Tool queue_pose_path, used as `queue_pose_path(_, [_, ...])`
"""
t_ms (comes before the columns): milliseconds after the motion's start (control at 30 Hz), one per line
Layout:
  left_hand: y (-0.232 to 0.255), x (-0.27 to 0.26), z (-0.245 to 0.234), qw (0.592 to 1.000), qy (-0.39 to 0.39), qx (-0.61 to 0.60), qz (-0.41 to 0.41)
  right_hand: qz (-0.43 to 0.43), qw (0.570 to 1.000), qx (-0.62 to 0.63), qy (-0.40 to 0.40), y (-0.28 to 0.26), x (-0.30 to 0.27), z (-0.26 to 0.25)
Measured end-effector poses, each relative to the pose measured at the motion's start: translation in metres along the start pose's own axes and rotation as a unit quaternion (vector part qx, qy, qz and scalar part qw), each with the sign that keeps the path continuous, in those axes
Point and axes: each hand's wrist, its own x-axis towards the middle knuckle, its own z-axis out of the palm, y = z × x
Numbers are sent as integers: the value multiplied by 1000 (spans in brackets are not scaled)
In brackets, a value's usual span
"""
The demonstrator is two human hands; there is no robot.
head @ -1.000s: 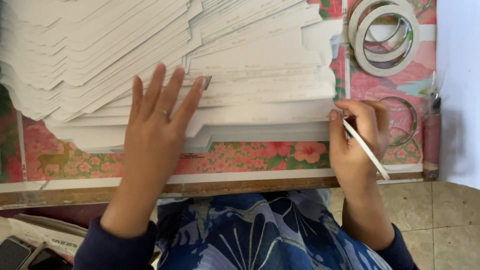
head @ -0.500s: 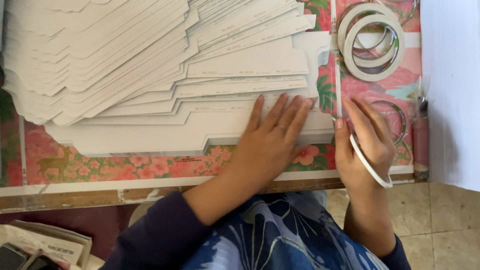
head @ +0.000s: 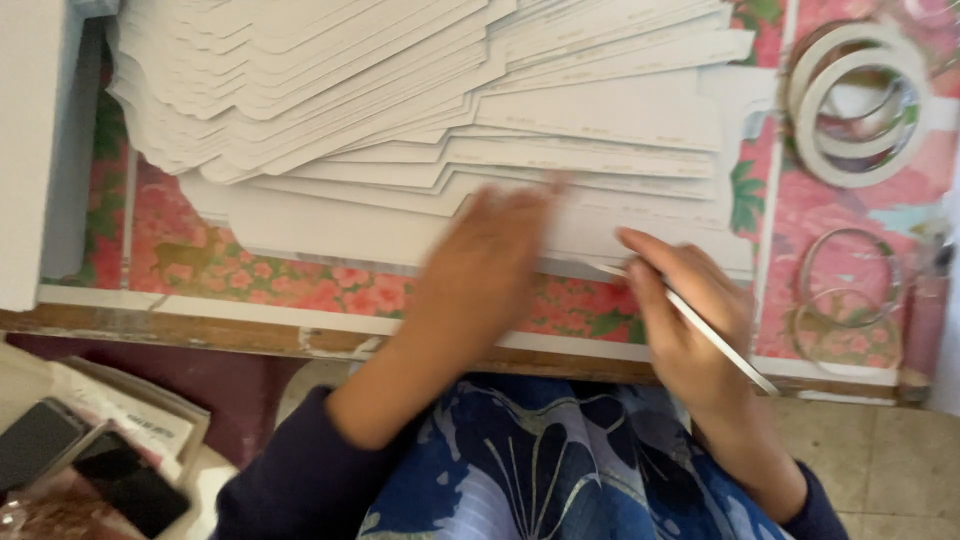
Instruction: The person repeatedly applies a strip of white tape along the edge of a white paper sheet, then places the sheet on a growing stack. The process is repeated for multiple sheets throughout the clip.
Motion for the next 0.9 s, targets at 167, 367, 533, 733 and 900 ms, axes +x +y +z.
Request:
queue_pose_path(167, [-19, -38, -40, 996, 39, -79, -27, -21, 999, 44, 7, -14, 20, 32])
queue_pose_path(367, [-19, -35, -41, 999, -23, -27, 28, -53, 999, 3, 9, -11, 21, 38])
queue_pose_path(533, [-19, -32, -39, 999, -21, 7, 44, -2, 999, -31, 10, 18, -14, -12])
queue_pose_path(733, [-16, -29, -37, 998, -10, 34, 58, 1, 969, -192, 154, 64, -35, -43])
queue_pose_path(900, [-7, -29, -21, 998, -16, -27, 48, 10, 977, -157, 142, 65, -30, -41])
